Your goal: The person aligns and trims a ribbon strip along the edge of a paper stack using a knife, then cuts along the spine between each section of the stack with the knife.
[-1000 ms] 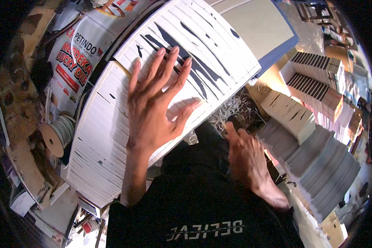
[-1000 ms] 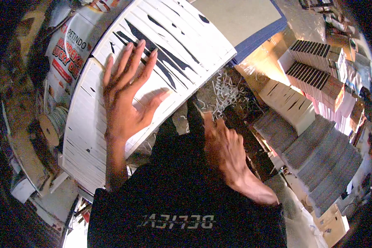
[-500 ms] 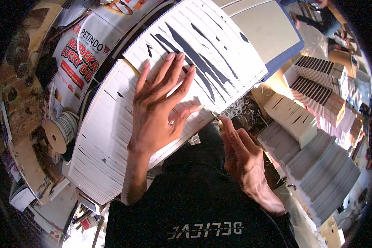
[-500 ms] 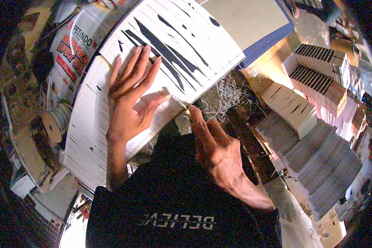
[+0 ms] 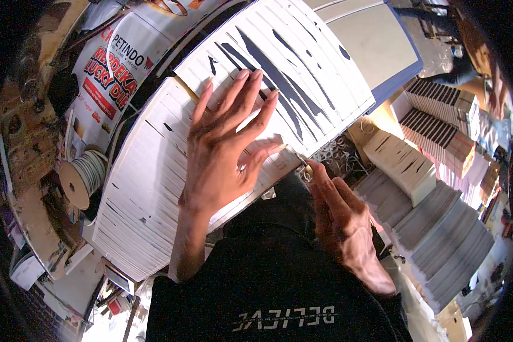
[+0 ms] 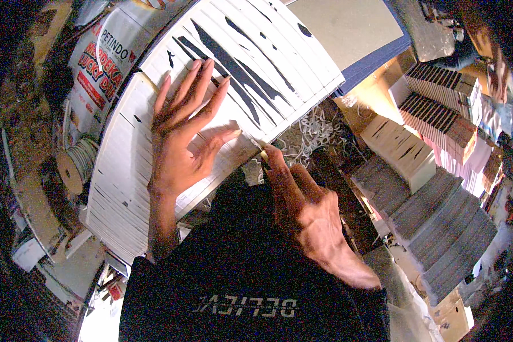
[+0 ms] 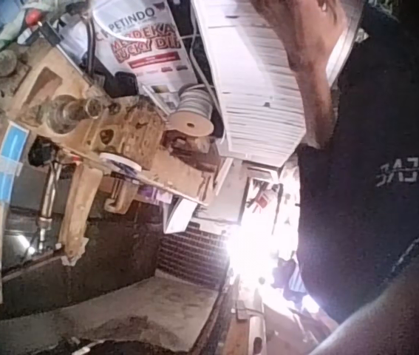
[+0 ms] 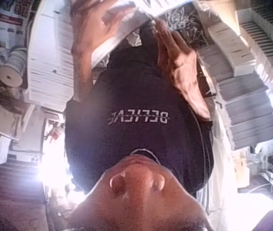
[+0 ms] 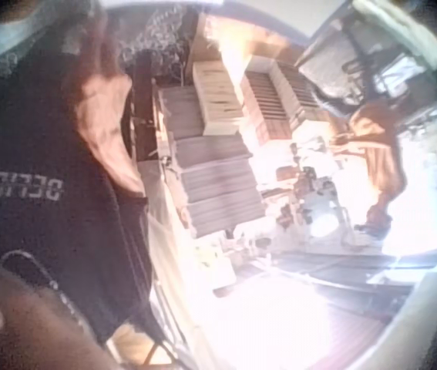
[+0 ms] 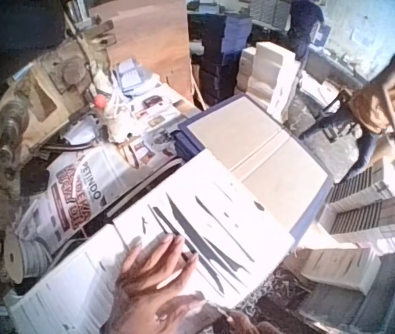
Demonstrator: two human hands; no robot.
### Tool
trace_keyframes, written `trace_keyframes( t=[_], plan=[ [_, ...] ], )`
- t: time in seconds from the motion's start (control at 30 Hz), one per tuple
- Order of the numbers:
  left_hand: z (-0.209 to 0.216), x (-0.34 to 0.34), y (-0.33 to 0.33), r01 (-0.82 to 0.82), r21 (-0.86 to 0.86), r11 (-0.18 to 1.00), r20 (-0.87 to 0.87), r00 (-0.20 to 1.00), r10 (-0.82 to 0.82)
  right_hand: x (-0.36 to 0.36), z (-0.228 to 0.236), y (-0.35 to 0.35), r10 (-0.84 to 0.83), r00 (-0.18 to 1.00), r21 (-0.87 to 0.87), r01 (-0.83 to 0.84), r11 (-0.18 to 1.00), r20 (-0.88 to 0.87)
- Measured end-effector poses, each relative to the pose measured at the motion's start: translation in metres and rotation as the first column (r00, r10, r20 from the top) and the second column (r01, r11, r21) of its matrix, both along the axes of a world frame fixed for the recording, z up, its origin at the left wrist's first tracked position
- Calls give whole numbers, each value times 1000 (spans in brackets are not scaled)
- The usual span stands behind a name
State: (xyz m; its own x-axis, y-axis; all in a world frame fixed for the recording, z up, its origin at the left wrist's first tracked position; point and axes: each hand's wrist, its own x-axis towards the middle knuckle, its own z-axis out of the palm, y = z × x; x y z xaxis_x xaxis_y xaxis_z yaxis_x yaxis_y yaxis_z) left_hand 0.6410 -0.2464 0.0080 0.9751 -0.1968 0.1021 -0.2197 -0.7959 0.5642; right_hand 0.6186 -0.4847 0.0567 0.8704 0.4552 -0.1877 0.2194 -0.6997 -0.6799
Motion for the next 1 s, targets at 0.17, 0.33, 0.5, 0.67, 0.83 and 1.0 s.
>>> trace_keyframes(
  t=[0.17,0.33,0.5,0.67,0.83,1.0],
  plan=[
    [0,0,0,1,11,1000,-11,1000,-1,-2,-3,-4,27,1000,-18,-27,999,11],
    [-3,0,-1,-3,23,1000,-8,1000,4,-5,18,-3,61,996,-174,-72,982,-67],
    [-4,1,0,2,50,999,19,1000,-3,-9,41,-11,76,987,-320,-117,940,-140],
    [-2,3,1,24,55,998,55,998,-27,-6,27,-9,69,977,-463,-158,872,-202],
    [-1,-8,0,-21,3,1000,14,1000,21,-15,45,-31,46,960,-388,-155,908,-277],
    [0,-17,5,10,21,1000,0,1000,-10,-17,24,-21,-11,999,7,11,1000,37]
  ],
)
